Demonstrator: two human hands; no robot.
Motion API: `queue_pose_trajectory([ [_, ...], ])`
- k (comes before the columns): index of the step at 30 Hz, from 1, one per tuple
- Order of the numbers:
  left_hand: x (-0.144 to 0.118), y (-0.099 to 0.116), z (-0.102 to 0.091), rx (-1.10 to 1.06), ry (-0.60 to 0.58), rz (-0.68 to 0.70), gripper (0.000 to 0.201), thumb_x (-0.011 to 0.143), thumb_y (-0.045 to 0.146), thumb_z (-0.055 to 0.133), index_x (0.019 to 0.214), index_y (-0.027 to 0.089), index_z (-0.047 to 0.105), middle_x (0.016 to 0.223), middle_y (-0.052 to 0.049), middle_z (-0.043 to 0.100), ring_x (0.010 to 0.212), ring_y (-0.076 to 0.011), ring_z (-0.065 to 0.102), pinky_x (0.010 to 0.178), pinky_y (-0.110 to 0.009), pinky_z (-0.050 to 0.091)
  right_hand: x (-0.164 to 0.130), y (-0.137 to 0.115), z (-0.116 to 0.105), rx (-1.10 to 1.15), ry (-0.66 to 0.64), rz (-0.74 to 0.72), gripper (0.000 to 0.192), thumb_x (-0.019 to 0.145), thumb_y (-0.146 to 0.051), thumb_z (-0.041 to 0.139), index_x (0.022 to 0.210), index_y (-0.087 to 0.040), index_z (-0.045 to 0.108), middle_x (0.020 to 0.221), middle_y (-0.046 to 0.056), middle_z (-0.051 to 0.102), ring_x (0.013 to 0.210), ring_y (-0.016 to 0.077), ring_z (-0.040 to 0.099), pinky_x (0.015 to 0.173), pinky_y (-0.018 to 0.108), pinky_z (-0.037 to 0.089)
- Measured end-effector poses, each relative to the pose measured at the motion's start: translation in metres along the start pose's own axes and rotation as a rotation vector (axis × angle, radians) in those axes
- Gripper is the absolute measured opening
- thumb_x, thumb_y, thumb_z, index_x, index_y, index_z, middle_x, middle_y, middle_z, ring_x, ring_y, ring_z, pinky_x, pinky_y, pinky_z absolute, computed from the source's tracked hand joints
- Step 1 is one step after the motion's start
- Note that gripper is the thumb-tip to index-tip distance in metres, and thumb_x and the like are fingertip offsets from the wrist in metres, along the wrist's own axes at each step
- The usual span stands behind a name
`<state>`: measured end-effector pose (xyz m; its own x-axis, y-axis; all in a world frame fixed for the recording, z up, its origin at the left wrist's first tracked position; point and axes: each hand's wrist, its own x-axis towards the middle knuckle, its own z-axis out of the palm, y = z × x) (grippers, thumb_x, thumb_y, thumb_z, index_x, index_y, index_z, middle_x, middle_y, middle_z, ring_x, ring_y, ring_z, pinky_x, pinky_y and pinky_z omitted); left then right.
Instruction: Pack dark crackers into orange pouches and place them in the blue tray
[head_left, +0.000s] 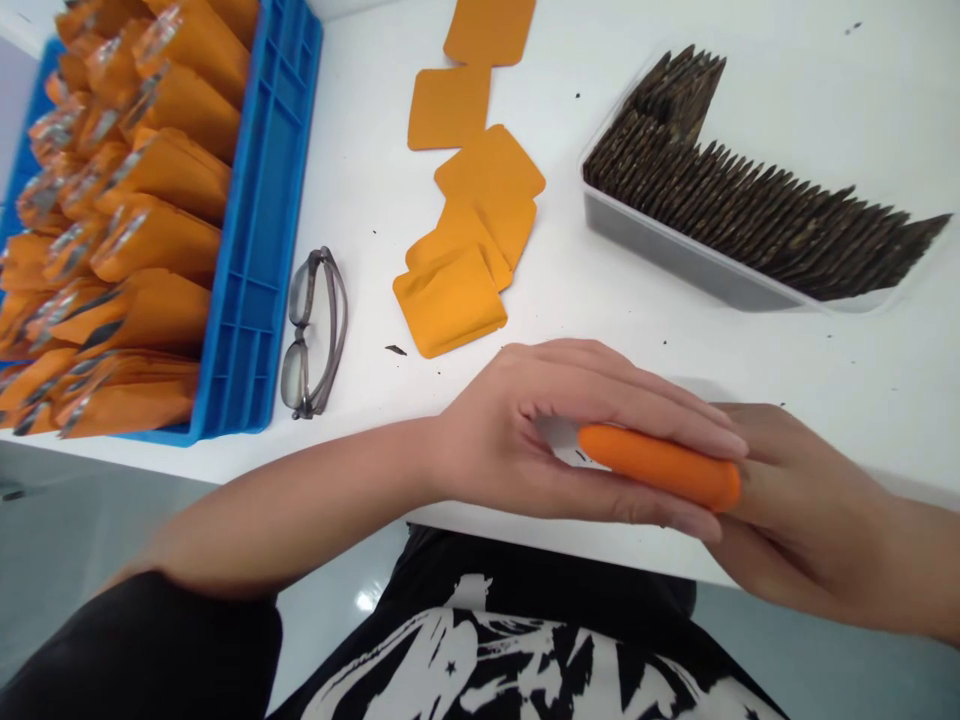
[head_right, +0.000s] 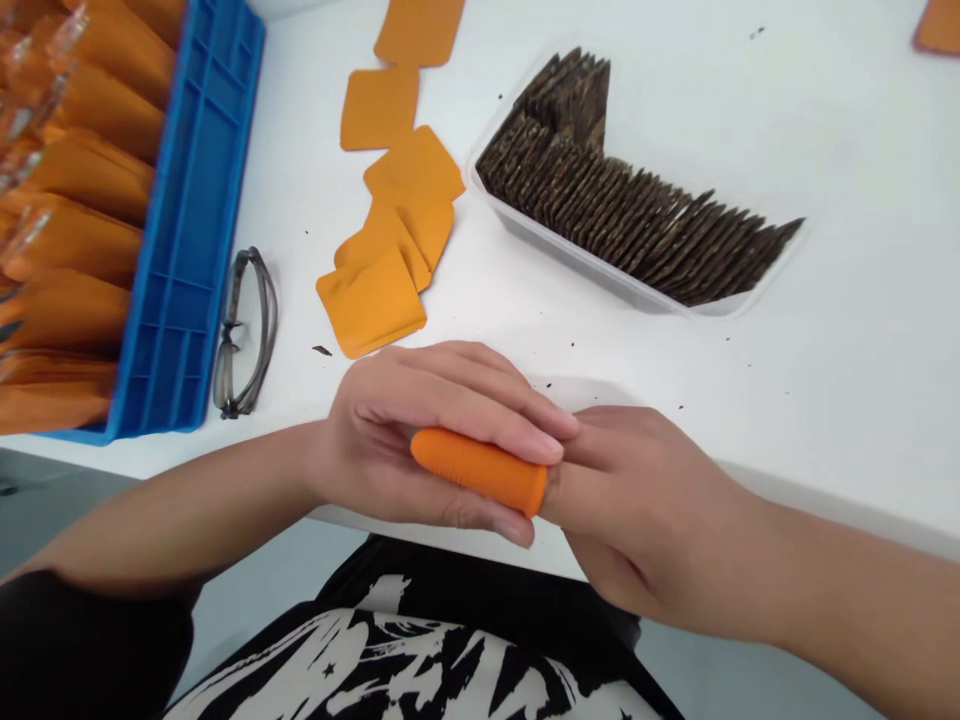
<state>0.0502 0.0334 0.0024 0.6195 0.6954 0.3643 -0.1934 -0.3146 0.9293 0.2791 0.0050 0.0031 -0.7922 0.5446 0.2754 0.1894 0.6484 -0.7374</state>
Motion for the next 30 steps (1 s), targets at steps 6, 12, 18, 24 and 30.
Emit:
queue_pose_trajectory([
  [6,0.000,0.003,0.003,0.029,0.125,0.045,0.036,0.076,0.026,0.095,0.109,0.020,0.082,0.105,-0.009,0.084,0.093,-0.0199,0.082,0.084,-0.026,0.068,0.009,-0.004,-0.007,0.054,0.005,0.040,0.058,0.087,0.002,0.043,0.133,-0.028,0.059,0.074,-0.003,0.063,0.063,0.0171,0.062,0.053,0.030,0.052],
  [12,0.013,0.012,-0.015,0.059,0.098,-0.013,0.015,0.075,0.038,0.095,0.081,0.029,0.084,0.090,0.002,0.085,0.073,-0.0189,0.081,0.066,-0.026,0.067,0.008,-0.010,-0.012,0.079,0.081,0.072,0.058,0.086,0.001,0.041,0.131,-0.033,0.056,0.070,-0.004,0.059,0.057,0.0155,0.059,0.048,0.027,0.050],
  [18,0.013,0.009,-0.019,0.182,0.091,0.149,0.011,0.079,0.023,0.092,0.085,0.026,0.083,0.095,0.000,0.085,0.078,-0.0166,0.081,0.069,-0.023,0.066,0.001,-0.010,-0.013,0.101,0.106,0.110,0.073,0.086,-0.002,0.043,0.151,-0.035,0.050,0.078,-0.002,0.066,0.058,0.0152,0.061,0.048,0.027,0.052],
  [24,0.003,-0.004,-0.011,0.295,0.008,0.322,0.038,0.076,0.020,0.092,0.111,0.019,0.077,0.106,-0.007,0.084,0.080,-0.0176,0.078,0.077,-0.025,0.067,0.011,-0.010,-0.014,0.138,0.055,0.097,0.058,0.086,0.001,0.041,0.129,-0.034,0.059,0.076,-0.005,0.066,0.055,0.0134,0.059,0.047,0.023,0.053],
  [30,0.000,0.002,-0.004,0.503,0.065,0.148,0.014,0.092,0.033,0.081,0.105,0.037,0.081,0.091,0.007,0.084,0.075,-0.0127,0.078,0.068,-0.028,0.058,0.006,-0.007,-0.018,0.199,0.112,0.188,0.034,0.091,0.000,0.044,0.092,-0.029,0.061,0.083,-0.001,0.069,0.067,0.0158,0.067,0.055,0.026,0.060],
])
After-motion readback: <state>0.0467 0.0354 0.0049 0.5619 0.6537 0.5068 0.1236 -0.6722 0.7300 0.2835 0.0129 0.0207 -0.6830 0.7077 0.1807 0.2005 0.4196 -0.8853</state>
